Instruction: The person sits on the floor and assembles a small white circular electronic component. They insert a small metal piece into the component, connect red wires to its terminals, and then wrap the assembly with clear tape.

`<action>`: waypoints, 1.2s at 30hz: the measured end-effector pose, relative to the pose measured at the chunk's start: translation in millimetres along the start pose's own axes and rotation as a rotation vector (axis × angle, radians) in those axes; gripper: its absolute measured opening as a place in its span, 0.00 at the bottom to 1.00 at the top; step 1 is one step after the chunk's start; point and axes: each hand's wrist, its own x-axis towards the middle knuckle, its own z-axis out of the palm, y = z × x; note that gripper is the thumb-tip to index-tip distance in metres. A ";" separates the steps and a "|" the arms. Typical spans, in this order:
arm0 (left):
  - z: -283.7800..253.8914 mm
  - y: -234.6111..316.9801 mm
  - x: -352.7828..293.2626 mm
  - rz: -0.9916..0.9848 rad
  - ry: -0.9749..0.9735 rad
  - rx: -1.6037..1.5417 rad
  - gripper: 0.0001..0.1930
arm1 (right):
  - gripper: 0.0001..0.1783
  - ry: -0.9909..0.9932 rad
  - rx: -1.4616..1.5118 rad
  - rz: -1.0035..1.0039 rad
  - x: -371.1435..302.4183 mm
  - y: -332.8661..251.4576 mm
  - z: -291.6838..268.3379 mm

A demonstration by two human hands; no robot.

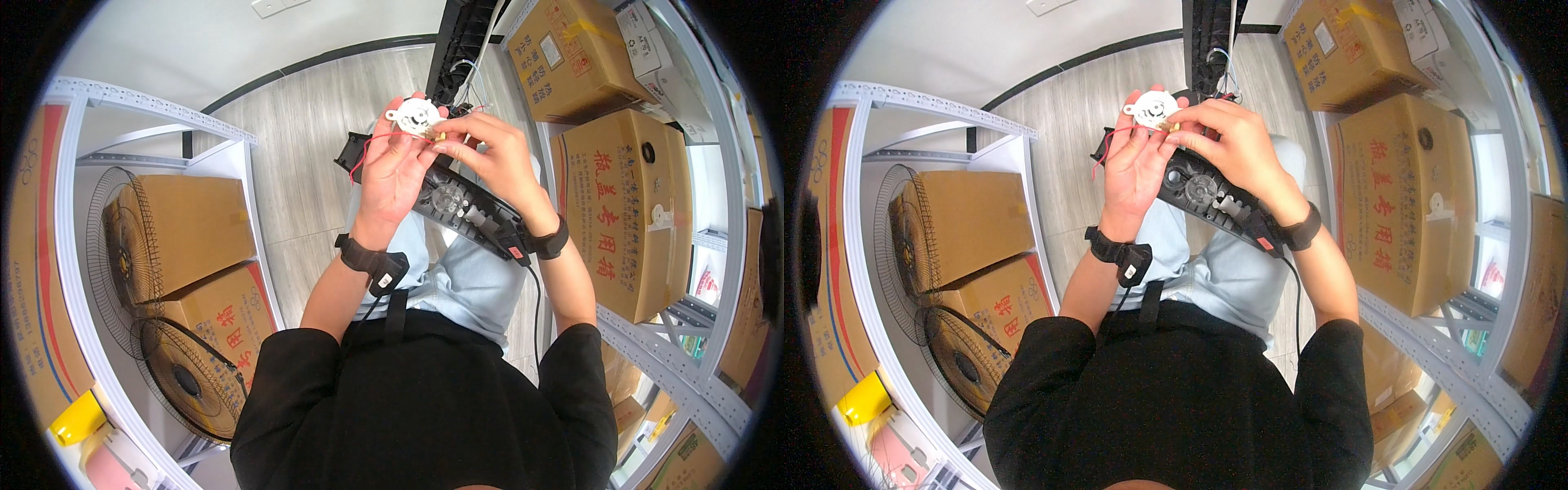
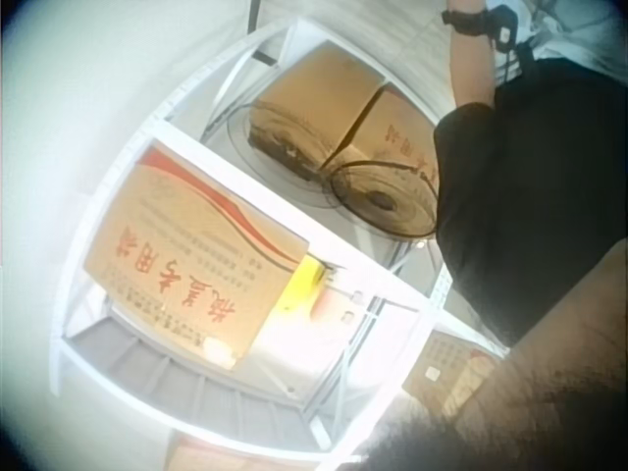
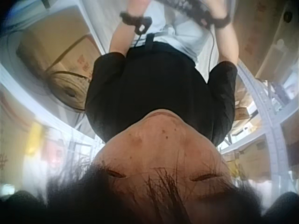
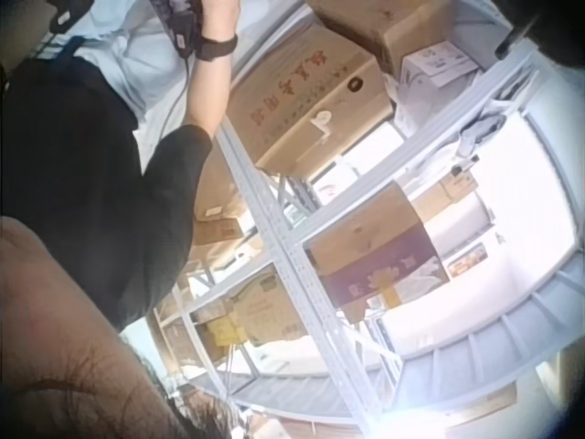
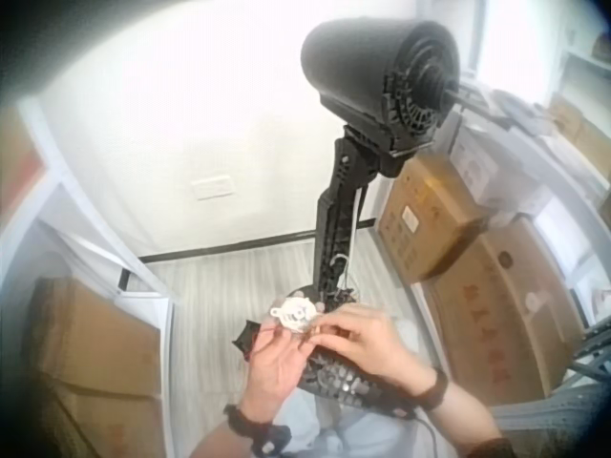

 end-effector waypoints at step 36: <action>-4.2 -9.7 1.1 0.130 -0.026 0.137 0.25 | 0.09 0.096 0.215 0.145 1.5 -1.7 6.6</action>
